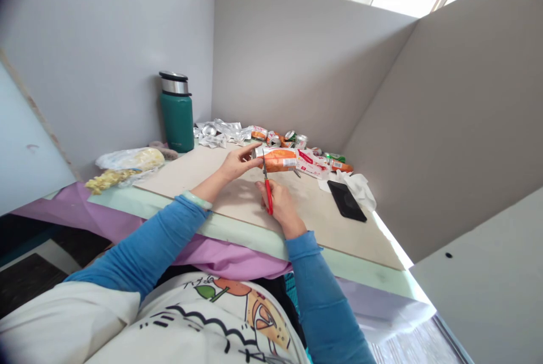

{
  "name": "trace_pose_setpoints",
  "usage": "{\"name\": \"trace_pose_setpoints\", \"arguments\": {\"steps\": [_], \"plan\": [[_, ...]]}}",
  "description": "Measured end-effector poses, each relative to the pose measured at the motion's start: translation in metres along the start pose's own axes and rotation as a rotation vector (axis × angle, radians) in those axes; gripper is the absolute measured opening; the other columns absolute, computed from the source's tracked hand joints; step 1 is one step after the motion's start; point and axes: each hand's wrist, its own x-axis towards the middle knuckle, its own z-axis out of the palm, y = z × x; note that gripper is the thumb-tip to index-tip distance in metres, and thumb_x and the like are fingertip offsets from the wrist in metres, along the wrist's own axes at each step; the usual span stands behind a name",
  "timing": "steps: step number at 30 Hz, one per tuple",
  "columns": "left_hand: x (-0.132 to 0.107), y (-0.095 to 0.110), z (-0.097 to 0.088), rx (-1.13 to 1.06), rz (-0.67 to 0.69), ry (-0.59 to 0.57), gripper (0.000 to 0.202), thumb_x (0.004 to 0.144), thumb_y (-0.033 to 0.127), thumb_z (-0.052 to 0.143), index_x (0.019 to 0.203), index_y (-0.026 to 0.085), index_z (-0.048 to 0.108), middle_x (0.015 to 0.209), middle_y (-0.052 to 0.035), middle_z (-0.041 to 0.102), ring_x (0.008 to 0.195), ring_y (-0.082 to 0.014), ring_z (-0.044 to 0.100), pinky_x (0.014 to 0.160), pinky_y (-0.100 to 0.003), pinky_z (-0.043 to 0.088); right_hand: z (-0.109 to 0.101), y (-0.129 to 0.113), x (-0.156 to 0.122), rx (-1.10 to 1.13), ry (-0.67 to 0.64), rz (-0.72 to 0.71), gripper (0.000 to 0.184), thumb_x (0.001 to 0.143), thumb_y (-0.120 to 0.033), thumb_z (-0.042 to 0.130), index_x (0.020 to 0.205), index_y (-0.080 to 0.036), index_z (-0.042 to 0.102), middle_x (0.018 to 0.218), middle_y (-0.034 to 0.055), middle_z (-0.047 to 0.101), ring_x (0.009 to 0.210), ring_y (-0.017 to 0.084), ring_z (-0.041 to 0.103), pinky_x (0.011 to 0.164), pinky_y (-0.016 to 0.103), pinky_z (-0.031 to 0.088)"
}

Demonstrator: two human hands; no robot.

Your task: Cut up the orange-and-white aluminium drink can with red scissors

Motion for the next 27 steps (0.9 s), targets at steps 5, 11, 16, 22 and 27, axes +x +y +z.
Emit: {"name": "trace_pose_setpoints", "arguments": {"steps": [5, 11, 16, 22, 27], "plan": [[-0.0002, 0.0016, -0.0005, 0.003, -0.008, 0.004, 0.075, 0.077, 0.056, 0.075, 0.143, 0.021, 0.064, 0.075, 0.0018, 0.062, 0.067, -0.0115, 0.044, 0.066, -0.025, 0.039, 0.0009, 0.0022, 0.0030, -0.036, 0.025, -0.009, 0.043, 0.095, -0.061, 0.054, 0.072, -0.025, 0.052, 0.054, 0.0006, 0.061, 0.051, 0.019, 0.059, 0.053, 0.031, 0.045], [0.0005, 0.0032, -0.0004, 0.028, -0.015, 0.007, 0.075, 0.079, 0.055, 0.075, 0.143, 0.019, 0.064, 0.077, 0.0009, 0.062, 0.067, -0.0112, 0.044, 0.066, -0.025, 0.040, 0.0007, 0.0044, 0.0048, -0.077, 0.058, -0.021, 0.046, 0.092, -0.066, 0.054, 0.072, -0.025, 0.054, 0.054, 0.0014, 0.060, 0.053, 0.020, 0.059, 0.053, 0.031, 0.044], [0.0004, 0.0030, -0.0008, 0.016, -0.005, -0.003, 0.076, 0.079, 0.057, 0.075, 0.144, 0.018, 0.064, 0.080, -0.0001, 0.064, 0.067, -0.0112, 0.046, 0.066, -0.026, 0.041, -0.0001, 0.0021, 0.0042, -0.095, 0.076, -0.035, 0.046, 0.092, -0.065, 0.053, 0.070, -0.024, 0.053, 0.054, 0.0017, 0.060, 0.054, 0.020, 0.057, 0.054, 0.031, 0.044], [0.0007, 0.0001, 0.0008, -0.068, -0.026, -0.020, 0.080, 0.077, 0.058, 0.075, 0.145, 0.018, 0.062, 0.084, -0.0007, 0.067, 0.070, -0.0113, 0.049, 0.066, -0.026, 0.040, -0.0006, -0.0011, 0.0041, -0.129, 0.096, -0.011, 0.044, 0.092, -0.061, 0.055, 0.068, -0.024, 0.054, 0.053, 0.0025, 0.060, 0.057, 0.021, 0.059, 0.055, 0.031, 0.044], [-0.0019, 0.0041, 0.0001, -0.142, -0.046, -0.086, 0.086, 0.078, 0.058, 0.074, 0.151, 0.016, 0.054, 0.091, -0.0041, 0.072, 0.077, -0.0137, 0.059, 0.065, -0.025, 0.042, 0.0001, 0.0025, 0.0056, -0.143, 0.107, -0.009, 0.049, 0.091, -0.067, 0.054, 0.071, -0.022, 0.059, 0.054, 0.0028, 0.061, 0.062, 0.022, 0.063, 0.057, 0.030, 0.045]]}}
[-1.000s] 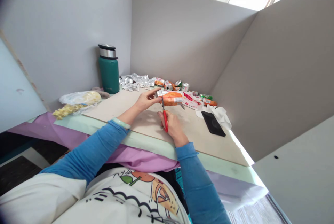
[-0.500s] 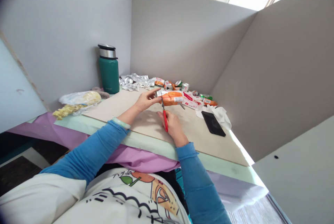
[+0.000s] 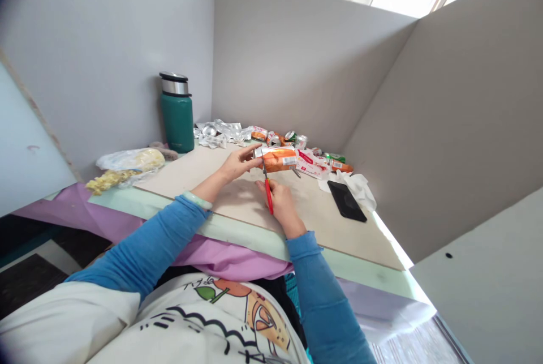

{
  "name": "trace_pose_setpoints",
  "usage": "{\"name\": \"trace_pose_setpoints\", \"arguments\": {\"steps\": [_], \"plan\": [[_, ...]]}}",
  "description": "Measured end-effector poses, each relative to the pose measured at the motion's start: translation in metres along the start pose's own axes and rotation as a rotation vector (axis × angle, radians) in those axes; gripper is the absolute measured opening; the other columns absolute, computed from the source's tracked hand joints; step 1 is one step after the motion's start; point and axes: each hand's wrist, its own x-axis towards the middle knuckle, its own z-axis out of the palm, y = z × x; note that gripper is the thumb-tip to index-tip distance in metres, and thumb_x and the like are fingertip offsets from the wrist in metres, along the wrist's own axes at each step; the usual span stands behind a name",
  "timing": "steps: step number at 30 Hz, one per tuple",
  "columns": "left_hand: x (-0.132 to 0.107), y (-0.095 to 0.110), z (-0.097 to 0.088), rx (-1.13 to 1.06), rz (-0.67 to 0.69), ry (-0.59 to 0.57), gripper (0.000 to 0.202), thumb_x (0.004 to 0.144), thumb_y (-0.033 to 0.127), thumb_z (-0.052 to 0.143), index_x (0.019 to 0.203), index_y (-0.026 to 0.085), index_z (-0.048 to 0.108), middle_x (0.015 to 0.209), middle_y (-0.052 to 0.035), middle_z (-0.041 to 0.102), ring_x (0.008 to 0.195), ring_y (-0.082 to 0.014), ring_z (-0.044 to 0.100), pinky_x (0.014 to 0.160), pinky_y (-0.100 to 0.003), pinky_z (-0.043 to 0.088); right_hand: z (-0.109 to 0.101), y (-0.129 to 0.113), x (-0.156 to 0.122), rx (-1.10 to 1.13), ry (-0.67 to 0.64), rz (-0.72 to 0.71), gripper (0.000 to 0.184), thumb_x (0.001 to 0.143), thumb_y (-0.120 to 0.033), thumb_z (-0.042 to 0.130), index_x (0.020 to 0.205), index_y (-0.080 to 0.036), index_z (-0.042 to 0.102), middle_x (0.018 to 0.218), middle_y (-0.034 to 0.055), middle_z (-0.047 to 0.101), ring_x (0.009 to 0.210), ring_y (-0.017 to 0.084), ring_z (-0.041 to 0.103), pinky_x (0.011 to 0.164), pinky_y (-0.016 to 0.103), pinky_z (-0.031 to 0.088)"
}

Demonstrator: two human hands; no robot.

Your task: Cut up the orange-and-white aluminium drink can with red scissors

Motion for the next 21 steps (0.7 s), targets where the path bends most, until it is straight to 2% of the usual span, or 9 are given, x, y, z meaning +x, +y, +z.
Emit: {"name": "trace_pose_setpoints", "arguments": {"steps": [4, 9, 15, 21], "plan": [[-0.002, 0.003, -0.001, -0.007, 0.003, -0.043, 0.087, 0.082, 0.056, 0.072, 0.155, 0.016, 0.049, 0.095, -0.0061, 0.073, 0.082, -0.0155, 0.063, 0.066, -0.026, 0.045, 0.000, 0.000, 0.001, 0.016, 0.002, -0.004, 0.049, 0.090, -0.067, 0.055, 0.073, -0.021, 0.061, 0.053, 0.0028, 0.060, 0.063, 0.022, 0.063, 0.056, 0.029, 0.045], [-0.001, 0.000, -0.002, 0.012, 0.034, -0.042, 0.085, 0.083, 0.054, 0.072, 0.156, 0.018, 0.049, 0.100, -0.0064, 0.074, 0.084, -0.0162, 0.064, 0.068, -0.026, 0.047, -0.001, -0.001, 0.001, 0.028, -0.006, 0.005, 0.047, 0.091, -0.066, 0.056, 0.073, -0.022, 0.061, 0.052, 0.0020, 0.059, 0.058, 0.021, 0.061, 0.053, 0.030, 0.045], [-0.001, -0.001, -0.003, 0.022, 0.044, -0.062, 0.083, 0.084, 0.050, 0.072, 0.157, 0.020, 0.046, 0.097, -0.0047, 0.074, 0.080, -0.0148, 0.061, 0.066, -0.025, 0.046, -0.002, -0.001, 0.000, 0.039, 0.004, 0.003, 0.049, 0.090, -0.066, 0.056, 0.070, -0.022, 0.060, 0.052, 0.0014, 0.058, 0.055, 0.020, 0.058, 0.050, 0.030, 0.044], [-0.001, 0.001, -0.002, -0.016, 0.020, -0.064, 0.085, 0.083, 0.049, 0.073, 0.158, 0.018, 0.046, 0.093, -0.0043, 0.072, 0.081, -0.0150, 0.060, 0.065, -0.024, 0.046, -0.005, -0.010, -0.003, 0.084, -0.030, 0.068, 0.044, 0.092, -0.062, 0.056, 0.067, -0.025, 0.055, 0.052, 0.0012, 0.058, 0.053, 0.020, 0.056, 0.053, 0.033, 0.045]]}}
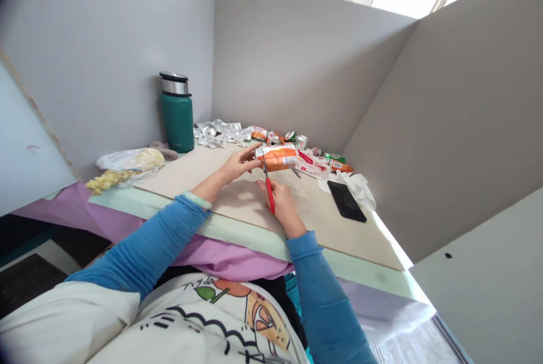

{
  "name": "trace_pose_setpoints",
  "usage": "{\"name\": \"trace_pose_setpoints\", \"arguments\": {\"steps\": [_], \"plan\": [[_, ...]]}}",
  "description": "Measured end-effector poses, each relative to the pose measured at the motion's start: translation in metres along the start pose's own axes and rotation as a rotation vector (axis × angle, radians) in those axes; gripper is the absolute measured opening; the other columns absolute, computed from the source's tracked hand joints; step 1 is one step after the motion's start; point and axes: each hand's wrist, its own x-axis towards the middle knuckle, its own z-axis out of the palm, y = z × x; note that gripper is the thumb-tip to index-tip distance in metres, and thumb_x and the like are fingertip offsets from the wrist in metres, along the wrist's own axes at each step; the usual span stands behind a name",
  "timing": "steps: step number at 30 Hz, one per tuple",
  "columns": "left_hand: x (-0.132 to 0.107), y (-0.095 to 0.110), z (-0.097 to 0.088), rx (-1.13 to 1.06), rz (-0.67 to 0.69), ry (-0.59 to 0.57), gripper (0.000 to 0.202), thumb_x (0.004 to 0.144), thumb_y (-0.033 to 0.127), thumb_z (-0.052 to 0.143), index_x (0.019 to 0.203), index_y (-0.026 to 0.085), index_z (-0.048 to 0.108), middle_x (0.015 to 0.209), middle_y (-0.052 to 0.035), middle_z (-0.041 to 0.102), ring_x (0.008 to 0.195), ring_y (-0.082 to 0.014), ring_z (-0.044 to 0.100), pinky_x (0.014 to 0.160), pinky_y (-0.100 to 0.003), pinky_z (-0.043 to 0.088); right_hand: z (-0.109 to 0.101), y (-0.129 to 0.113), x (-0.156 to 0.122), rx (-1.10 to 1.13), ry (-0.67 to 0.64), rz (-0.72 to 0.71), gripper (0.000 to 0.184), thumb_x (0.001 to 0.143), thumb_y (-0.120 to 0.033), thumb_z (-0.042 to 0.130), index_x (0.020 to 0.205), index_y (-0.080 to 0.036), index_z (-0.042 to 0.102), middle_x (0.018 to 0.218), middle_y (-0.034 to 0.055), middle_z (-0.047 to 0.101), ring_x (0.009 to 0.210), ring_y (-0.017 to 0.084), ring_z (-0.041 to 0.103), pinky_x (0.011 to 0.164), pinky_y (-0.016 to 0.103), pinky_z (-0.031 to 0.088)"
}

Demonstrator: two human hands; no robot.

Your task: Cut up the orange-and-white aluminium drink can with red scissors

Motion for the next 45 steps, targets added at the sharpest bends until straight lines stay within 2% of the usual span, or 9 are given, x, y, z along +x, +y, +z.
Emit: {"name": "trace_pose_setpoints", "arguments": {"steps": [6, 14, 19, 21, 27, 31, 36, 42, 45], "plan": [[0.001, 0.001, 0.000, -0.033, -0.030, -0.006, 0.088, 0.082, 0.049, 0.074, 0.158, 0.017, 0.044, 0.085, -0.0028, 0.070, 0.076, -0.0137, 0.059, 0.063, -0.023, 0.046, 0.000, -0.004, -0.003, 0.093, -0.040, 0.040, 0.043, 0.095, -0.059, 0.052, 0.067, -0.026, 0.051, 0.050, 0.0010, 0.056, 0.049, 0.019, 0.056, 0.051, 0.033, 0.046], [0.001, -0.003, 0.000, -0.018, 0.014, 0.020, 0.079, 0.085, 0.052, 0.071, 0.155, 0.022, 0.050, 0.112, -0.0078, 0.073, 0.085, -0.0154, 0.065, 0.063, -0.023, 0.047, 0.004, 0.009, 0.003, -0.072, 0.033, -0.063, 0.051, 0.089, -0.071, 0.055, 0.071, -0.024, 0.056, 0.055, 0.0023, 0.063, 0.056, 0.021, 0.061, 0.054, 0.030, 0.046], [0.002, -0.005, 0.001, 0.031, 0.057, 0.079, 0.073, 0.084, 0.050, 0.072, 0.149, 0.023, 0.057, 0.120, -0.0067, 0.072, 0.086, -0.0134, 0.062, 0.073, -0.025, 0.049, 0.002, 0.006, 0.000, 0.011, -0.034, -0.048, 0.052, 0.093, -0.070, 0.051, 0.073, -0.023, 0.058, 0.062, 0.0040, 0.069, 0.058, 0.020, 0.064, 0.055, 0.029, 0.047], [0.002, -0.005, 0.000, 0.013, 0.040, 0.069, 0.074, 0.083, 0.051, 0.073, 0.149, 0.021, 0.057, 0.118, -0.0080, 0.073, 0.088, -0.0148, 0.064, 0.072, -0.026, 0.049, 0.001, 0.003, -0.003, 0.053, -0.065, -0.032, 0.054, 0.094, -0.070, 0.049, 0.073, -0.022, 0.059, 0.066, 0.0052, 0.072, 0.058, 0.019, 0.064, 0.056, 0.029, 0.047], [0.002, -0.005, -0.001, -0.054, -0.016, 0.009, 0.083, 0.082, 0.057, 0.074, 0.151, 0.016, 0.054, 0.092, -0.0072, 0.074, 0.088, -0.0197, 0.070, 0.064, -0.025, 0.047, 0.000, 0.000, -0.005, 0.092, -0.093, -0.028, 0.054, 0.095, -0.069, 0.047, 0.074, -0.021, 0.062, 0.072, 0.0065, 0.075, 0.059, 0.018, 0.063, 0.056, 0.028, 0.047], [0.001, -0.006, 0.000, 0.047, 0.043, 0.083, 0.073, 0.085, 0.050, 0.072, 0.150, 0.019, 0.057, 0.102, -0.0069, 0.075, 0.088, -0.0169, 0.067, 0.072, -0.026, 0.049, 0.001, 0.001, -0.004, 0.089, -0.083, -0.019, 0.053, 0.095, -0.068, 0.048, 0.077, -0.021, 0.064, 0.074, 0.0062, 0.076, 0.057, 0.017, 0.062, 0.057, 0.029, 0.048], [0.002, -0.006, 0.002, 0.090, 0.063, 0.107, 0.070, 0.085, 0.046, 0.071, 0.150, 0.021, 0.057, 0.111, -0.0067, 0.074, 0.087, -0.0152, 0.064, 0.072, -0.026, 0.048, 0.001, 0.002, -0.003, 0.101, -0.093, -0.008, 0.052, 0.095, -0.068, 0.048, 0.080, -0.021, 0.064, 0.076, 0.0066, 0.077, 0.058, 0.018, 0.063, 0.054, 0.029, 0.047], [0.002, -0.005, 0.000, -0.041, 0.005, 0.002, 0.079, 0.084, 0.054, 0.072, 0.151, 0.015, 0.054, 0.091, -0.0067, 0.073, 0.085, -0.0183, 0.068, 0.065, -0.025, 0.045, 0.001, 0.001, -0.005, 0.105, -0.090, -0.042, 0.048, 0.097, -0.063, 0.048, 0.079, -0.022, 0.063, 0.078, 0.0070, 0.077, 0.058, 0.018, 0.061, 0.056, 0.030, 0.048], [0.002, -0.004, 0.000, -0.010, 0.025, 0.046, 0.076, 0.083, 0.051, 0.073, 0.149, 0.017, 0.056, 0.098, -0.0071, 0.074, 0.084, -0.0170, 0.067, 0.067, -0.026, 0.046, 0.000, -0.001, -0.005, 0.078, -0.099, -0.037, 0.049, 0.098, -0.062, 0.047, 0.077, -0.021, 0.062, 0.077, 0.0061, 0.076, 0.057, 0.017, 0.060, 0.058, 0.030, 0.048]]}}
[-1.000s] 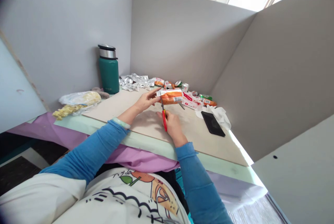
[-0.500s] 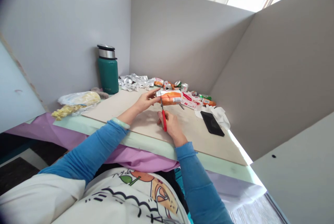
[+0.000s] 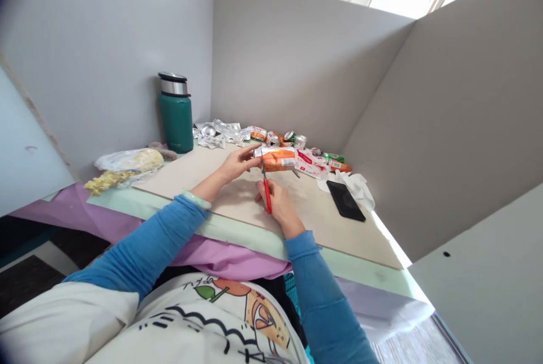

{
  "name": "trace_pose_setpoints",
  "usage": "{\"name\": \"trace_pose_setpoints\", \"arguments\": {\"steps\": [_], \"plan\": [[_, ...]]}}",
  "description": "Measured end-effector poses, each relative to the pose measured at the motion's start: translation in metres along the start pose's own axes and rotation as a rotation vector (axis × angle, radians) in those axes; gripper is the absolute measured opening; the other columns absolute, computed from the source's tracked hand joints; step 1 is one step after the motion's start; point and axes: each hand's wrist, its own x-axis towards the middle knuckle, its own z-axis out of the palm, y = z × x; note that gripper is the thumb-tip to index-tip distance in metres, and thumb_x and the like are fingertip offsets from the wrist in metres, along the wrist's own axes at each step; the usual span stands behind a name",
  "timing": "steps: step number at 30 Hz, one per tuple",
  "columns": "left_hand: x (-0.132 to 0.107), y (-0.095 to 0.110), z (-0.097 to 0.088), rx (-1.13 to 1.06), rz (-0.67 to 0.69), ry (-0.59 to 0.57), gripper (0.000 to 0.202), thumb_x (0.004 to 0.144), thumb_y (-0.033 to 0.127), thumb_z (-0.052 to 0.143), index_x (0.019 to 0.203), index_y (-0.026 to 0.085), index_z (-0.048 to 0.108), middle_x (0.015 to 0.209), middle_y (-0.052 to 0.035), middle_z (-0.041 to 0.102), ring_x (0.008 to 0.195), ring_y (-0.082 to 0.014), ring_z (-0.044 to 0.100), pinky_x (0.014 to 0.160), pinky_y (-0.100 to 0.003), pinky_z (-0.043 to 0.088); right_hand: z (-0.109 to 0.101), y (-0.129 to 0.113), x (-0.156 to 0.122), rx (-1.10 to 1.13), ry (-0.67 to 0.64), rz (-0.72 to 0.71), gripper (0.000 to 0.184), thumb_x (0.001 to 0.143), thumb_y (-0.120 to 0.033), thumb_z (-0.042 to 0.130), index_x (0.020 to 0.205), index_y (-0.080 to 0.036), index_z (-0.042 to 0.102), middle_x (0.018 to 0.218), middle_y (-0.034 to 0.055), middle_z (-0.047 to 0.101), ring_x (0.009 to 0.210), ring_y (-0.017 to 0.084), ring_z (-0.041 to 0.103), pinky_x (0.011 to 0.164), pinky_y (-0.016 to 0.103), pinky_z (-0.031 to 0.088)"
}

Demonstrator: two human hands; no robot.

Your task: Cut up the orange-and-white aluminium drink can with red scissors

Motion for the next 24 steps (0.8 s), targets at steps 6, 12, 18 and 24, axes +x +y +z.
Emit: {"name": "trace_pose_setpoints", "arguments": {"steps": [6, 12, 18, 24], "plan": [[-0.0005, 0.0010, 0.0004, 0.041, 0.043, 0.033, 0.075, 0.083, 0.048, 0.074, 0.148, 0.014, 0.058, 0.101, -0.0082, 0.074, 0.086, -0.0173, 0.067, 0.076, -0.028, 0.049, -0.0009, -0.0019, -0.0008, -0.020, -0.004, -0.018, 0.052, 0.101, -0.062, 0.044, 0.074, -0.021, 0.060, 0.073, 0.0054, 0.073, 0.055, 0.015, 0.059, 0.060, 0.029, 0.048], [0.0001, -0.0023, -0.0001, 0.007, 0.035, -0.006, 0.078, 0.084, 0.054, 0.074, 0.149, 0.015, 0.057, 0.097, -0.0075, 0.073, 0.086, -0.0179, 0.068, 0.072, -0.028, 0.048, -0.0007, 0.0001, -0.0009, 0.009, -0.017, -0.027, 0.053, 0.101, -0.064, 0.043, 0.075, -0.021, 0.059, 0.070, 0.0055, 0.071, 0.054, 0.016, 0.059, 0.058, 0.028, 0.048], [-0.0015, -0.0035, -0.0011, 0.088, 0.054, 0.035, 0.071, 0.085, 0.048, 0.072, 0.145, 0.014, 0.061, 0.092, -0.0033, 0.067, 0.075, -0.0130, 0.058, 0.071, -0.027, 0.047, 0.0014, 0.0011, 0.0004, 0.038, -0.004, -0.020, 0.051, 0.100, -0.065, 0.044, 0.073, -0.023, 0.055, 0.064, 0.0038, 0.068, 0.051, 0.016, 0.058, 0.054, 0.029, 0.046], [-0.0027, 0.0051, 0.0021, 0.094, 0.043, 0.023, 0.071, 0.086, 0.049, 0.069, 0.146, 0.014, 0.059, 0.093, -0.0039, 0.065, 0.079, -0.0142, 0.060, 0.075, -0.027, 0.050, 0.0030, 0.0017, 0.0005, 0.019, 0.032, -0.014, 0.050, 0.099, -0.065, 0.046, 0.074, -0.023, 0.055, 0.061, 0.0037, 0.066, 0.053, 0.017, 0.060, 0.053, 0.029, 0.046]]}}
